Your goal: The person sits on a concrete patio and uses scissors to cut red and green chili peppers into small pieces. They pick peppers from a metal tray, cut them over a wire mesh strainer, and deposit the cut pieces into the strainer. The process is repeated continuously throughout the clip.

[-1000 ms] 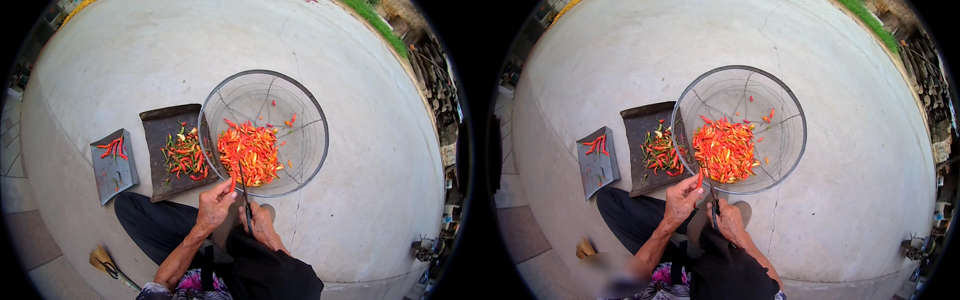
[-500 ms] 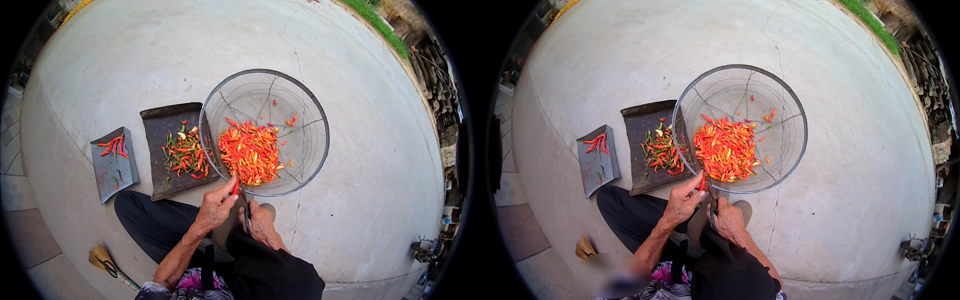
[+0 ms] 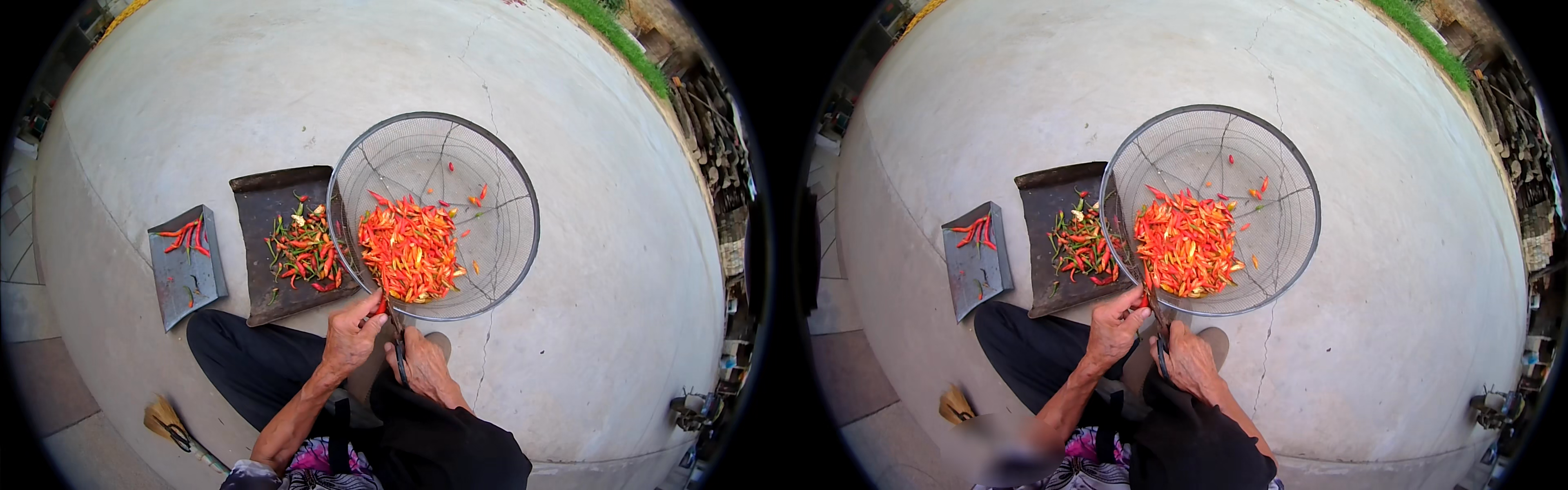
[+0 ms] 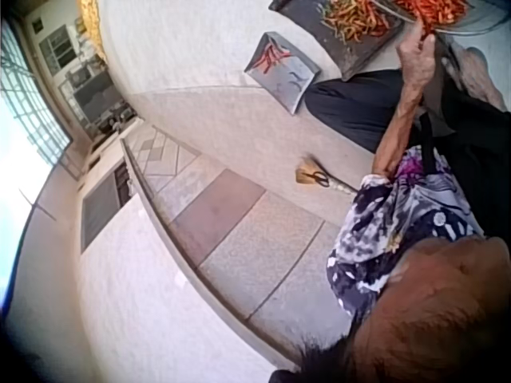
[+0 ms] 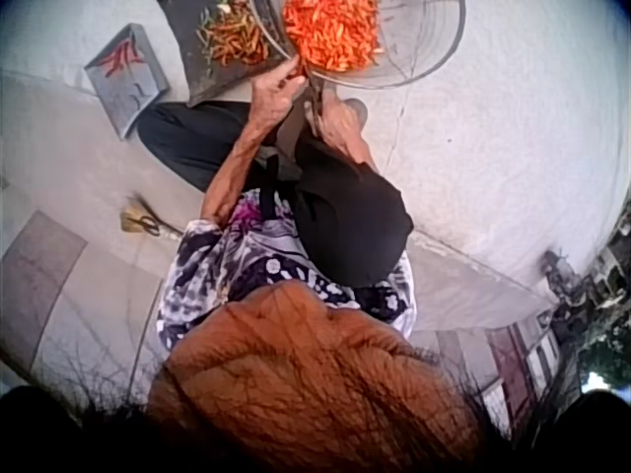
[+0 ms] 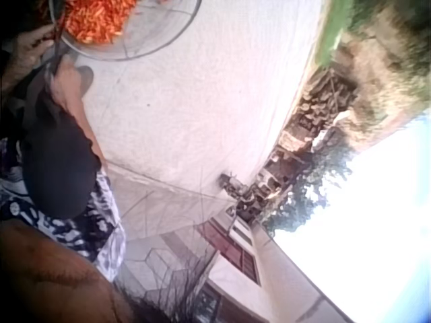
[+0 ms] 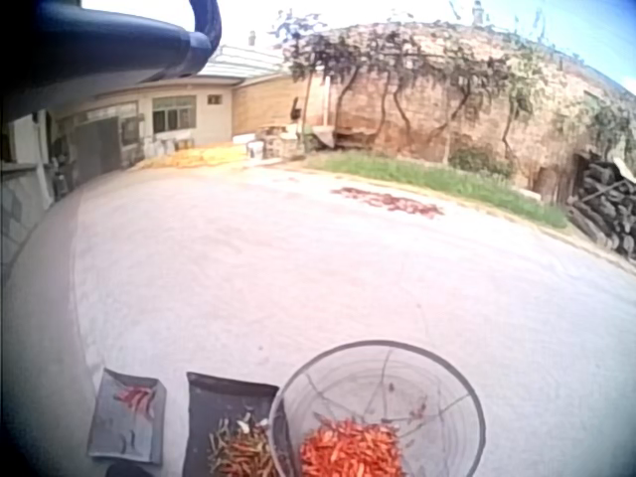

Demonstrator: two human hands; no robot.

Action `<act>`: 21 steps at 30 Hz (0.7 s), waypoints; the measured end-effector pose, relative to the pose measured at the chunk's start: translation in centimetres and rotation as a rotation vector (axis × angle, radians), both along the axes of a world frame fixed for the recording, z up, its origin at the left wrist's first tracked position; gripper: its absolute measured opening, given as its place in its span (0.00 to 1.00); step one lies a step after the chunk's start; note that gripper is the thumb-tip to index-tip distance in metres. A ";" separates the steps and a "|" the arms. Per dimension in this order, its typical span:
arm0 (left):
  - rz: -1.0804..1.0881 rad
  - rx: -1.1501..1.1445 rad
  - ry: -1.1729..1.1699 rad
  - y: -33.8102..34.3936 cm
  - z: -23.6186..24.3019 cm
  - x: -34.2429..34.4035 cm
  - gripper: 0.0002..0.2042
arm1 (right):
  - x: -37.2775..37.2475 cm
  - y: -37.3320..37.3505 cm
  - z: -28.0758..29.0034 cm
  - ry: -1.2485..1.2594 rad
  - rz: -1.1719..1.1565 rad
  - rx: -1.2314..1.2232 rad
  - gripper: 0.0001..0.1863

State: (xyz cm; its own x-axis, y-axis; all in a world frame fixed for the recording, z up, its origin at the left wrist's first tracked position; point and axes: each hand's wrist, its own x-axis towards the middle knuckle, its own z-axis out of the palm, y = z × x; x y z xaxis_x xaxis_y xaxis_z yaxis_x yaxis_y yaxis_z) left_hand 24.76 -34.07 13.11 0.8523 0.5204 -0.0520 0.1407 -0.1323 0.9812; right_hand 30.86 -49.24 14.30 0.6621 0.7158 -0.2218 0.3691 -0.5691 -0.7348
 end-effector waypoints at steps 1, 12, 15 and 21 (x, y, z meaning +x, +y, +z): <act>-0.001 0.018 -0.014 -0.1 0.0 0.0 0.23 | 0.0 0.0 -0.1 -0.006 0.003 -0.012 0.16; 0.087 -0.371 -0.040 -0.2 0.1 0.6 0.18 | -0.1 -0.7 -0.8 0.139 -0.049 0.053 0.17; 0.087 -0.330 -0.016 -0.1 -0.3 0.4 0.17 | -0.2 -0.3 -0.3 0.022 0.014 0.023 0.17; -0.027 -0.047 0.047 0.4 0.6 0.1 0.18 | -0.1 -0.3 -0.3 -0.017 0.018 -0.030 0.16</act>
